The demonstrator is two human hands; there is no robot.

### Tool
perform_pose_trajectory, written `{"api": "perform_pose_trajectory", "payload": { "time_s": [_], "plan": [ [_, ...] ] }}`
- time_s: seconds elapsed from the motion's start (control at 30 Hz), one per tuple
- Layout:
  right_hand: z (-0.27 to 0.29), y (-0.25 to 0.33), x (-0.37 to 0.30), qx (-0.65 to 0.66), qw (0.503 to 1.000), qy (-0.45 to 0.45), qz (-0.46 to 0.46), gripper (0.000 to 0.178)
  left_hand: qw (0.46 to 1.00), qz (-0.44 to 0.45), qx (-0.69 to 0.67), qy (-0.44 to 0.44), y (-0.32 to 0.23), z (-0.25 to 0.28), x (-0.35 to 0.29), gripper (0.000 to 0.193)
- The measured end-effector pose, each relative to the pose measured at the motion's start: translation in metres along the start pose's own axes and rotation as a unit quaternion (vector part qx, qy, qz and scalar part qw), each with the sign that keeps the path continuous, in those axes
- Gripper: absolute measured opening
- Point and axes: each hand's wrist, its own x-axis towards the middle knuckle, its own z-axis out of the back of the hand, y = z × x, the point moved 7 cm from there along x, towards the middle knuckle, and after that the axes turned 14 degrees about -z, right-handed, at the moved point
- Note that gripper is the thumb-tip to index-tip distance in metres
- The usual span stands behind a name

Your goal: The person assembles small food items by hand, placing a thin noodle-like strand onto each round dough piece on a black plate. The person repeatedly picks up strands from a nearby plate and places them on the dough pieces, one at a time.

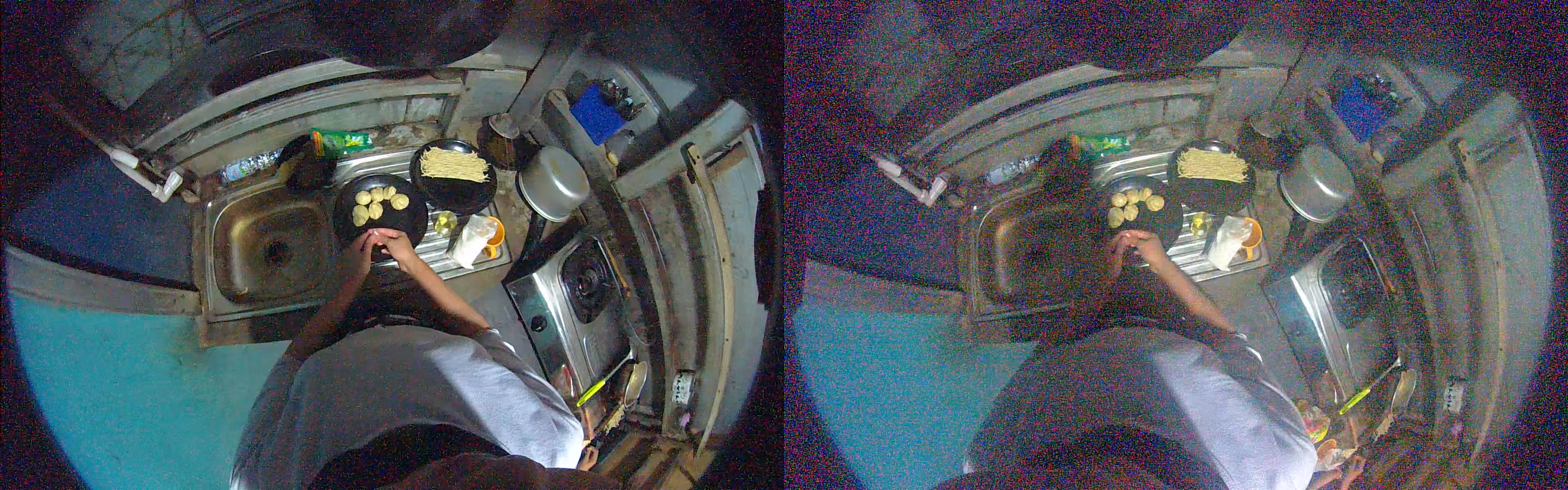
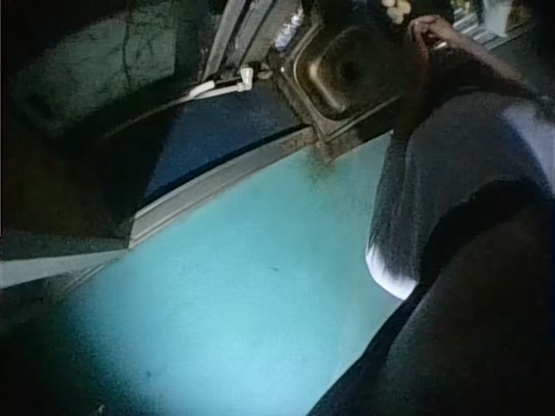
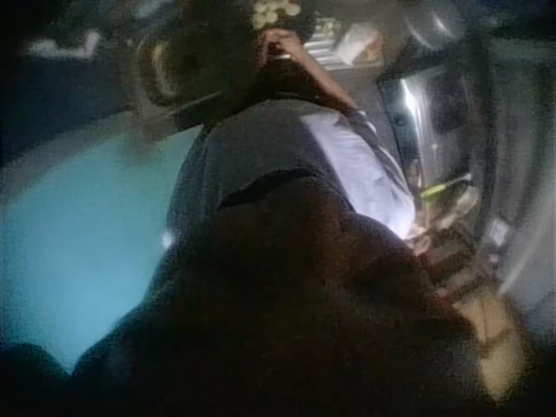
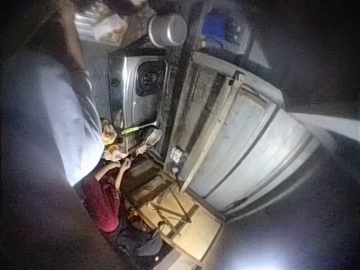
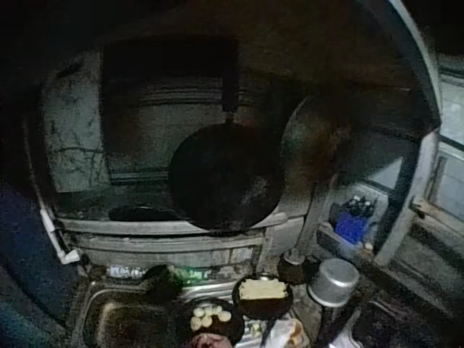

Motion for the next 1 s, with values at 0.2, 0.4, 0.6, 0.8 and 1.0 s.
{"api": "perform_pose_trajectory", "payload": {
  "time_s": [0.2, 0.4, 0.6, 0.8, 1.0],
  "plan": [
    [0.003, -0.004, 0.001, 0.068, 0.995, 0.047, -0.051, 0.026, 0.943, 0.170, -0.261, 0.113, -0.005, 0.000, 0.000, 0.034],
    [-0.001, 0.000, -0.010, 0.139, 0.985, 0.056, -0.088, 0.026, 0.922, 0.213, -0.217, 0.240, 0.007, -0.005, -0.004, 0.032],
    [-0.011, 0.007, -0.016, 0.206, 0.970, 0.101, -0.085, 0.020, 0.911, 0.213, -0.277, 0.219, 0.031, -0.015, -0.016, 0.033],
    [-0.007, 0.006, -0.013, 0.157, 0.983, 0.069, -0.070, 0.018, 0.952, 0.075, -0.191, 0.228, 0.038, -0.014, -0.015, 0.037],
    [-0.014, 0.022, -0.026, -0.001, 0.997, 0.055, -0.058, 0.017, 0.932, 0.196, -0.274, 0.133, 0.071, -0.022, -0.028, 0.041]
  ]
}}
